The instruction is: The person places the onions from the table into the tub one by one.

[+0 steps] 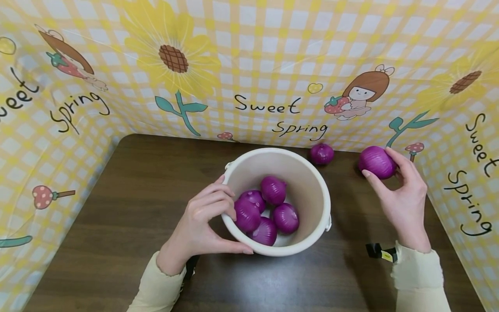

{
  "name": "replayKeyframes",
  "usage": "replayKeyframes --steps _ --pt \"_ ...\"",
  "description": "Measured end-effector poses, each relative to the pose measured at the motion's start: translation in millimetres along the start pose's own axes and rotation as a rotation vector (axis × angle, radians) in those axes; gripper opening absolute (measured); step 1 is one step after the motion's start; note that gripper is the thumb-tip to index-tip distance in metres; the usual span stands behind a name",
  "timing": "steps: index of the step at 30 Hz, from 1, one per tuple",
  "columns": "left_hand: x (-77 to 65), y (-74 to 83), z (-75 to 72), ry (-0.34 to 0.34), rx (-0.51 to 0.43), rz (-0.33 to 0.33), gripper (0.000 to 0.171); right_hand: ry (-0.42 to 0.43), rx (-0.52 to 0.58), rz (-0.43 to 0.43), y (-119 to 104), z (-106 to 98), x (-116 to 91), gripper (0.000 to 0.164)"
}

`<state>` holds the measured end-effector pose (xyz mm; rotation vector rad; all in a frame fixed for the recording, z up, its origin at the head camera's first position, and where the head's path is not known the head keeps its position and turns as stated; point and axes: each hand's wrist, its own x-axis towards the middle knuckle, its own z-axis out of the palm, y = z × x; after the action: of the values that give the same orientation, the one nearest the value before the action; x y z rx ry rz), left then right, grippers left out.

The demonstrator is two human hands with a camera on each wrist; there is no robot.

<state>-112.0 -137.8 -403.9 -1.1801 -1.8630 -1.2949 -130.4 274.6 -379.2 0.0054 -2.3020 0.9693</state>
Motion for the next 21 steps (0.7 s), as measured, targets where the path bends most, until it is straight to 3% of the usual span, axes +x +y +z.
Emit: replayKeyframes --steps 15,21 --pt "0.2 1.2 0.3 -0.001 -0.011 -0.016 0.057 -0.001 0.046 -0.046 -18 -1 -3 0.072" --pt "-0.2 0.8 0.6 -0.001 -0.011 -0.013 0.057 -0.003 0.074 -0.070 -40 -4 -5 0.071"
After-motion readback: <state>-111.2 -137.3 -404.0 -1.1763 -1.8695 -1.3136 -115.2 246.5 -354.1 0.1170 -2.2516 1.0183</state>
